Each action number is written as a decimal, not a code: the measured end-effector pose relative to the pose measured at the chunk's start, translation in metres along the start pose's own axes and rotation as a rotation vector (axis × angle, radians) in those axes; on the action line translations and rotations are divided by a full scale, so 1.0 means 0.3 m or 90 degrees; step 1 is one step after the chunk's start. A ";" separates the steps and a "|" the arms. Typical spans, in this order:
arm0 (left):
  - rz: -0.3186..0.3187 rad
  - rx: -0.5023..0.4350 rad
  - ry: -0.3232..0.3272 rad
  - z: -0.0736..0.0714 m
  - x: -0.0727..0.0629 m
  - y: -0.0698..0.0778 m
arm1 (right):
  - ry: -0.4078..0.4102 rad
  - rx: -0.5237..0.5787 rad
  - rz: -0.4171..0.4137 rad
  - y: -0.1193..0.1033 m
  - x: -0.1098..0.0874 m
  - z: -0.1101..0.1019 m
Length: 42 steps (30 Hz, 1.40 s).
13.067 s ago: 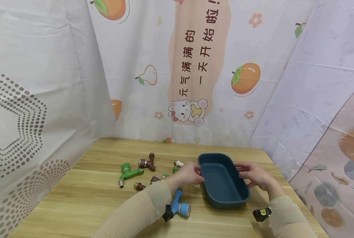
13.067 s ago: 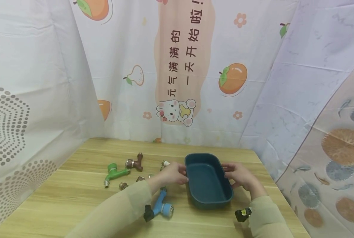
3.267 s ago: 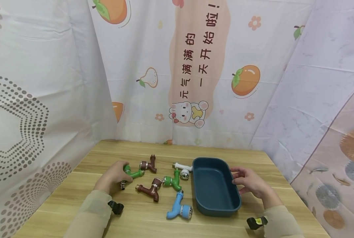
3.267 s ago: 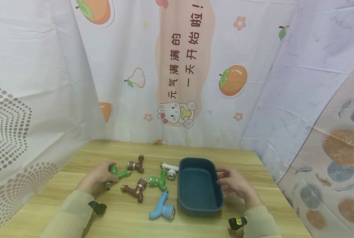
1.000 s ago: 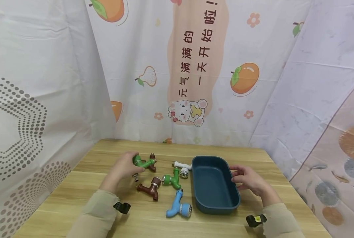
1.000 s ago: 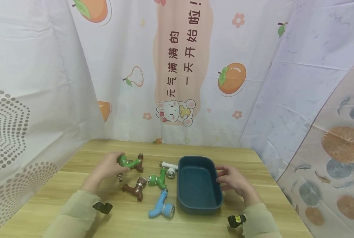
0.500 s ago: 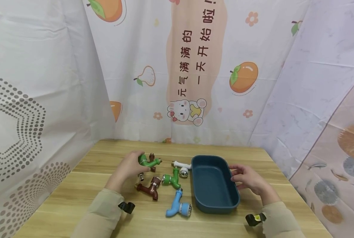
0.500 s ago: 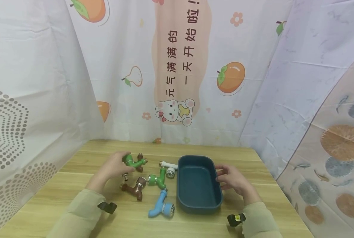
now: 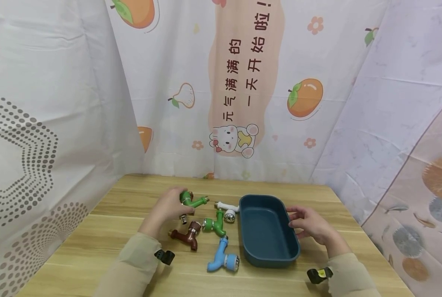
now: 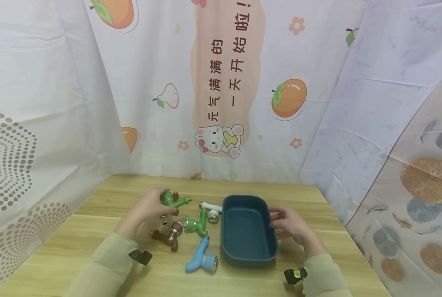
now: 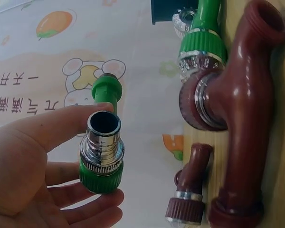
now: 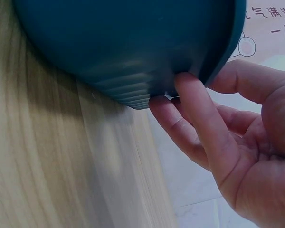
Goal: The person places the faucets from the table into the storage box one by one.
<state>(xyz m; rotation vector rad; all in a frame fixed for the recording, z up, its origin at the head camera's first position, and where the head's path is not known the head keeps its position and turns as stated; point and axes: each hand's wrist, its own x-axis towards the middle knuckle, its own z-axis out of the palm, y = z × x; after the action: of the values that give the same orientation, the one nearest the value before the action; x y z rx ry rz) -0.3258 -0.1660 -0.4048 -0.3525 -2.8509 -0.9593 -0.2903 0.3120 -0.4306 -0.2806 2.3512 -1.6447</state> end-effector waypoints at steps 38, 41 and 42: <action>0.053 0.030 -0.024 0.079 0.074 0.140 | 0.002 -0.002 0.002 -0.001 0.002 -0.001; 0.054 0.036 -0.026 0.081 0.075 0.151 | 0.002 -0.002 0.004 0.000 0.002 -0.002; 0.055 0.039 -0.026 0.082 0.076 0.154 | 0.002 -0.001 0.004 0.001 0.001 -0.002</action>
<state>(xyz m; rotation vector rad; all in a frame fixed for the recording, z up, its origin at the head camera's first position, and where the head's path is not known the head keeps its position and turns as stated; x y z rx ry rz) -0.3370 -0.1111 -0.3934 -0.4911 -2.8676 -0.8571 -0.2909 0.3124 -0.4308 -0.2707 2.3536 -1.6405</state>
